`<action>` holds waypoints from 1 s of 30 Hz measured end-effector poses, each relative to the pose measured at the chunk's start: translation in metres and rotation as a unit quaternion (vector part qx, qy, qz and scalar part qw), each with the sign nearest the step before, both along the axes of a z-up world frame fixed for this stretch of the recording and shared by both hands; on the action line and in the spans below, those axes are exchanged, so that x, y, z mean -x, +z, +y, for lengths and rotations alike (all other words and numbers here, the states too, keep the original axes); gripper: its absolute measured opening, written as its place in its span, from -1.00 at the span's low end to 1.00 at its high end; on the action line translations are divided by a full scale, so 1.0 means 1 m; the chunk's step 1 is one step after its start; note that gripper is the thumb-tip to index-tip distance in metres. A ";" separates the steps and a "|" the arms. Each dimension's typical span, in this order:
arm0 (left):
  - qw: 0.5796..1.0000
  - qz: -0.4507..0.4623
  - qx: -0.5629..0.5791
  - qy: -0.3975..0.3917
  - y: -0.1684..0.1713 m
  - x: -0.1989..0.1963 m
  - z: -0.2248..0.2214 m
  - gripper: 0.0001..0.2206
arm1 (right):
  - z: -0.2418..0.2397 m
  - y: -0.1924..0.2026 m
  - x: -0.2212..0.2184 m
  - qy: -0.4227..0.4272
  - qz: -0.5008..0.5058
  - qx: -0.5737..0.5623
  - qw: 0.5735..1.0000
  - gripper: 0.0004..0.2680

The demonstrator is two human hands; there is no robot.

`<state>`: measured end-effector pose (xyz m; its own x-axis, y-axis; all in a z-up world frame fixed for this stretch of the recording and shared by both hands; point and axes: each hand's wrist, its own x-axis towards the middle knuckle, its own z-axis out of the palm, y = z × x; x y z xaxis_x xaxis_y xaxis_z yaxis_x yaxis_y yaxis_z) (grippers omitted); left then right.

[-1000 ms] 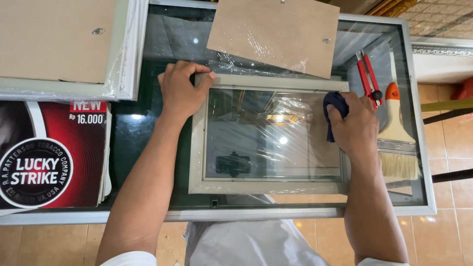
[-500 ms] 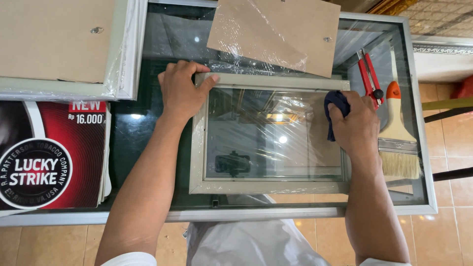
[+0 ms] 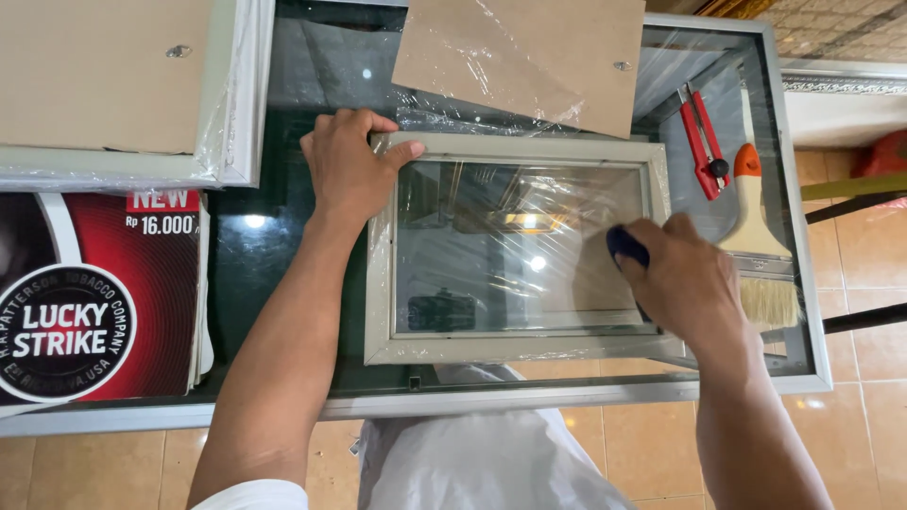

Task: Cleaning a glass picture frame with a cloth.

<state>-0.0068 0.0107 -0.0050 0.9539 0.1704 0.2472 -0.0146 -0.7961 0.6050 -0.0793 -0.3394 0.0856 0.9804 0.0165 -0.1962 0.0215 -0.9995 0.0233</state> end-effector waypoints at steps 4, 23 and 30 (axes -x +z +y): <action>1.000 0.011 0.001 0.006 -0.001 -0.002 0.000 -0.69 | -0.014 0.015 0.039 0.024 0.064 0.022 0.997 -0.79; 1.000 0.000 -0.004 0.018 -0.002 -0.001 -0.002 -0.68 | 0.142 -0.004 0.037 0.323 0.087 -0.264 0.905 -0.75; 1.000 0.010 0.008 0.004 0.000 -0.002 0.002 -0.67 | 0.010 0.009 -0.075 0.052 -0.122 -0.496 0.858 -0.67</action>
